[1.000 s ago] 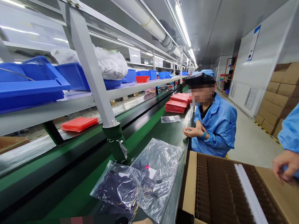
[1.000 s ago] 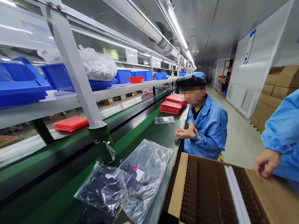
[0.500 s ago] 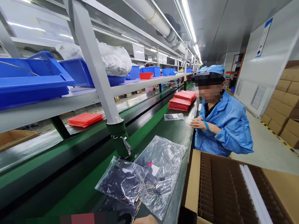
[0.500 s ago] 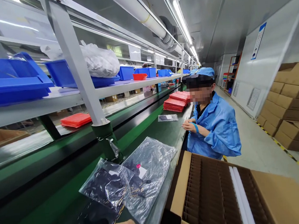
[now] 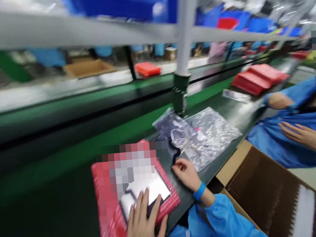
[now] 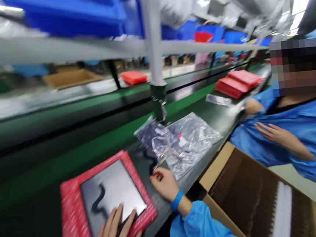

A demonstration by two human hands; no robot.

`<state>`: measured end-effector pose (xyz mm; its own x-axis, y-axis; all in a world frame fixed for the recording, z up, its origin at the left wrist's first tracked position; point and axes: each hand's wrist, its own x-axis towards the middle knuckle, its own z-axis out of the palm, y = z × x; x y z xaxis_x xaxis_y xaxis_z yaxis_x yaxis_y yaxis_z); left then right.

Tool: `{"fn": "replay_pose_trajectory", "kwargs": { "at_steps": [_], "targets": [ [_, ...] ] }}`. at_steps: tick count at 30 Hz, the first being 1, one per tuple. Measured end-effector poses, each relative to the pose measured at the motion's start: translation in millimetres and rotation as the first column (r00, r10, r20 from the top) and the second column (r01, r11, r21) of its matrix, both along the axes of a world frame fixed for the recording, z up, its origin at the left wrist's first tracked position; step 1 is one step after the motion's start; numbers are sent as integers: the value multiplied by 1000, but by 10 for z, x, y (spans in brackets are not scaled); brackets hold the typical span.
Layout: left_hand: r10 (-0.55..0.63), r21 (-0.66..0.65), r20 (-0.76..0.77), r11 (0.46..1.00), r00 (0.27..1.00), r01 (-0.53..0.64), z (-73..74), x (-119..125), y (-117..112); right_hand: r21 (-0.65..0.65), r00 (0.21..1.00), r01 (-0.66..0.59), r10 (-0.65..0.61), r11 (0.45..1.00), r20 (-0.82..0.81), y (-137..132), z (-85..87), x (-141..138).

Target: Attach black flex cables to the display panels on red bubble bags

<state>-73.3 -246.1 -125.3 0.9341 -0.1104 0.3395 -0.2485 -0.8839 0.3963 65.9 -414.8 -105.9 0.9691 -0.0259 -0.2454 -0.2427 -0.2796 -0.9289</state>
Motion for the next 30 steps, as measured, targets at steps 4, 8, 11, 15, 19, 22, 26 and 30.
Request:
{"fn": "replay_pose_trajectory", "kwargs": {
  "at_steps": [4, 8, 11, 15, 19, 22, 26, 30],
  "targets": [
    [18, 97, -87, 995, 996, -9, 326, 26, -193, 2, 994, -81, 81, 997, -69, -229, -81, 40],
    [72, 70, -98, 995, 993, -65, 405, 70, -330, -28, 992, -93, 90, 995, -82, -409, -71, 108],
    [46, -95, -146, 994, 988, -61, 369, 50, -363, -46, 992, -100, 96, 994, -83, -518, -5, 155],
    [93, -280, -175, 950, 980, -140, 332, -17, -264, -27, 986, -140, 137, 990, -95, -619, 97, 254],
    [186, -297, -178, 926, 966, -233, 369, -107, -135, 44, 937, -321, 324, 946, -131, -577, 190, 271],
    [263, -290, -186, 906, 947, -309, 430, -154, -110, 112, 811, -536, 547, 837, -209, -378, 268, 190],
    [328, -279, -158, 890, 931, -361, 500, -141, -170, 28, 593, -788, 771, 615, -231, -15, 383, 116],
    [347, -260, -155, 889, 925, -377, 489, -85, -266, -13, 545, -834, 818, 552, -186, 132, 445, 134]
  ]
}}
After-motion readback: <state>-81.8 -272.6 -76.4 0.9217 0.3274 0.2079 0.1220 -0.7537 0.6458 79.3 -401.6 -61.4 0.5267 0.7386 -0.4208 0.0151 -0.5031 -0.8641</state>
